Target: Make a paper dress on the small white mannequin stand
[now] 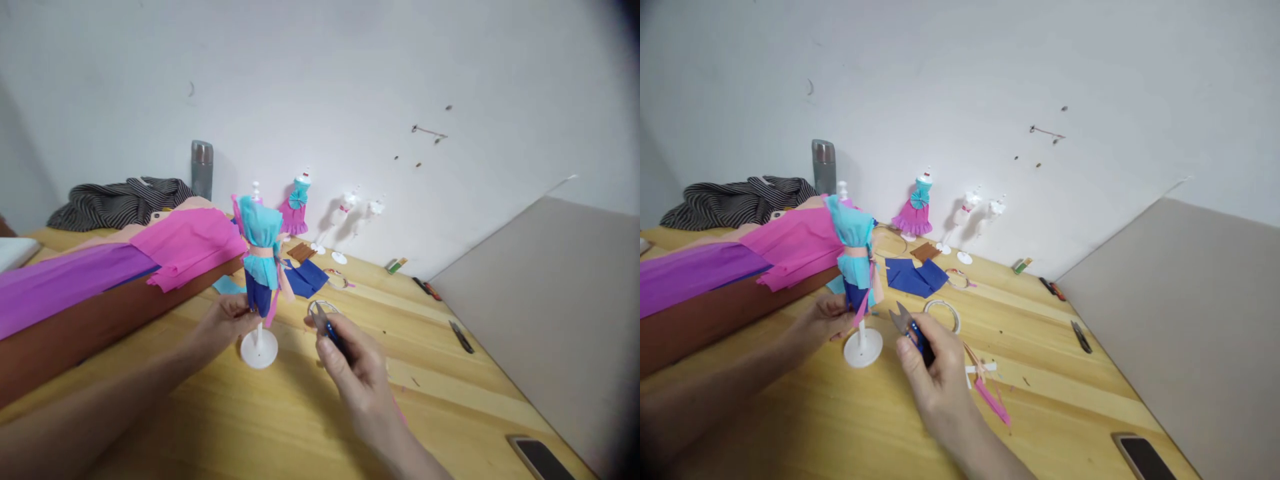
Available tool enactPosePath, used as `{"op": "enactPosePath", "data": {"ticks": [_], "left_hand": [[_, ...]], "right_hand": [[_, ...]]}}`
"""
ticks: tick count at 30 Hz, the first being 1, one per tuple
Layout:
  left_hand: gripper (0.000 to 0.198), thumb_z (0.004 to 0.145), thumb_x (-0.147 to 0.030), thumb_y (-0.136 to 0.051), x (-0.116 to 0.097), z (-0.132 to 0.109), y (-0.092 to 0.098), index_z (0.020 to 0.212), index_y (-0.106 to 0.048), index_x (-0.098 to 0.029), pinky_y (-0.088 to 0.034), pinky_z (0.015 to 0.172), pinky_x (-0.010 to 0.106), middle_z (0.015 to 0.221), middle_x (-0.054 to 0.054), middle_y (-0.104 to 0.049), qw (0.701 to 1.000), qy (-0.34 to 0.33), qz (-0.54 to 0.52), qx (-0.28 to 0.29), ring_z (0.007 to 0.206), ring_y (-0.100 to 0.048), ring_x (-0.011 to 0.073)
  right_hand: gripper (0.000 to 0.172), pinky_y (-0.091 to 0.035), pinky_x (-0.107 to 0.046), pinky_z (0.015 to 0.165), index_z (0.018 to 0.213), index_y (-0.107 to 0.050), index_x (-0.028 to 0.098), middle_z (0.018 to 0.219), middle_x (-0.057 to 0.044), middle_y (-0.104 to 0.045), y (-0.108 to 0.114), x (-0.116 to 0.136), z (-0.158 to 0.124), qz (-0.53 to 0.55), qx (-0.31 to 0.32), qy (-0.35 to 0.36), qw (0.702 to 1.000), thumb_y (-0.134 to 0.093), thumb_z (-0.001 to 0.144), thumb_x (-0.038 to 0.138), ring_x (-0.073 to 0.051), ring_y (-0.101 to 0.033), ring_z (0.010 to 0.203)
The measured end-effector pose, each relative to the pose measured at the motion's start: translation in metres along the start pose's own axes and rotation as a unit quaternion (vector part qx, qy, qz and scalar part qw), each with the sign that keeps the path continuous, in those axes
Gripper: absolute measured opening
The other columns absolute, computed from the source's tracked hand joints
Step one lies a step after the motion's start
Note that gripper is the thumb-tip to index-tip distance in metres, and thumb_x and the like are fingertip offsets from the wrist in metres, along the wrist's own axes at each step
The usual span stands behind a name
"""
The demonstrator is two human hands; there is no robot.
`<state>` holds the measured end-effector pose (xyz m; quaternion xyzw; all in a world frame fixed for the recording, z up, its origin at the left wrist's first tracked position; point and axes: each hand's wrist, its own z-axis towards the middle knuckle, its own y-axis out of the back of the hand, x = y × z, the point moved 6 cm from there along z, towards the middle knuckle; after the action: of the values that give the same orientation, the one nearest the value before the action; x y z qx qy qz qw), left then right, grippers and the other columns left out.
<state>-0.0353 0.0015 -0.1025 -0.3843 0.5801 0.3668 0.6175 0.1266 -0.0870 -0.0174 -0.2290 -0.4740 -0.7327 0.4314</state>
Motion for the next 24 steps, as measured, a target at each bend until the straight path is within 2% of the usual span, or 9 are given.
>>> {"op": "enactPosePath", "data": {"ticks": [4,8,11,14,18,24], "left_hand": [[0.036,0.067,-0.049,-0.069,0.004,-0.004,-0.006,0.073,-0.062,-0.014,-0.016,0.042,0.02,0.052,-0.006,-0.044,0.996,0.038,-0.05,0.058,0.042,-0.027,0.0037],[0.037,0.072,-0.049,-0.068,0.014,-0.014,-0.018,0.08,-0.065,-0.014,-0.014,0.041,0.02,0.057,-0.005,-0.043,0.97,0.121,-0.13,0.163,0.043,-0.026,0.0033],[0.035,0.077,-0.048,-0.065,0.015,-0.022,-0.027,0.083,-0.068,-0.014,-0.012,0.039,0.02,0.053,-0.005,-0.041,0.948,0.146,-0.153,0.238,0.04,-0.023,0.0032],[0.033,0.079,-0.045,-0.062,0.011,-0.028,-0.034,0.085,-0.071,-0.014,-0.011,0.037,0.02,0.05,-0.005,-0.04,0.929,0.163,-0.157,0.294,0.038,-0.022,0.0023],[0.031,0.076,-0.043,-0.066,0.009,-0.031,-0.035,0.085,-0.074,-0.015,-0.01,0.036,0.019,0.055,-0.003,-0.045,0.919,0.204,-0.146,0.304,0.037,-0.025,0.001],[0.029,0.073,-0.041,-0.068,0.014,-0.033,-0.034,0.081,-0.076,-0.014,-0.011,0.034,0.018,0.056,-0.002,-0.052,0.909,0.263,-0.117,0.303,0.036,-0.026,0.0003]], "right_hand": [[0.025,-0.04,-0.026,0.054,0.108,-0.067,0.018,0.068,-0.001,-0.056,0.027,0.022,0.017,-0.119,0.042,0.115,0.985,-0.053,0.09,0.027,-0.014,-0.052,0.06],[0.033,-0.042,-0.026,0.051,0.12,-0.062,0.019,0.072,-0.003,-0.062,0.052,0.03,0.022,-0.203,0.024,0.162,0.966,-0.056,0.089,0.025,-0.014,-0.054,0.057],[0.022,-0.038,-0.024,0.045,0.109,-0.062,0.021,0.065,0.0,-0.06,0.066,0.03,0.019,-0.229,0.032,0.152,0.961,-0.058,0.088,0.026,-0.011,-0.049,0.049],[0.009,-0.038,-0.024,0.045,0.094,-0.061,0.021,0.059,0.002,-0.056,0.074,0.033,0.016,-0.237,0.075,0.163,0.955,-0.057,0.088,0.025,-0.011,-0.046,0.047],[0.01,-0.039,-0.024,0.049,0.093,-0.064,0.02,0.068,-0.002,-0.063,0.074,0.031,0.016,-0.222,0.134,0.194,0.946,-0.06,0.085,0.025,-0.012,-0.053,0.054],[0.014,-0.036,-0.023,0.048,0.083,-0.067,0.019,0.062,0.0,-0.061,0.066,0.009,0.024,-0.228,0.164,0.179,0.943,-0.061,0.086,0.031,-0.01,-0.05,0.051]]}}
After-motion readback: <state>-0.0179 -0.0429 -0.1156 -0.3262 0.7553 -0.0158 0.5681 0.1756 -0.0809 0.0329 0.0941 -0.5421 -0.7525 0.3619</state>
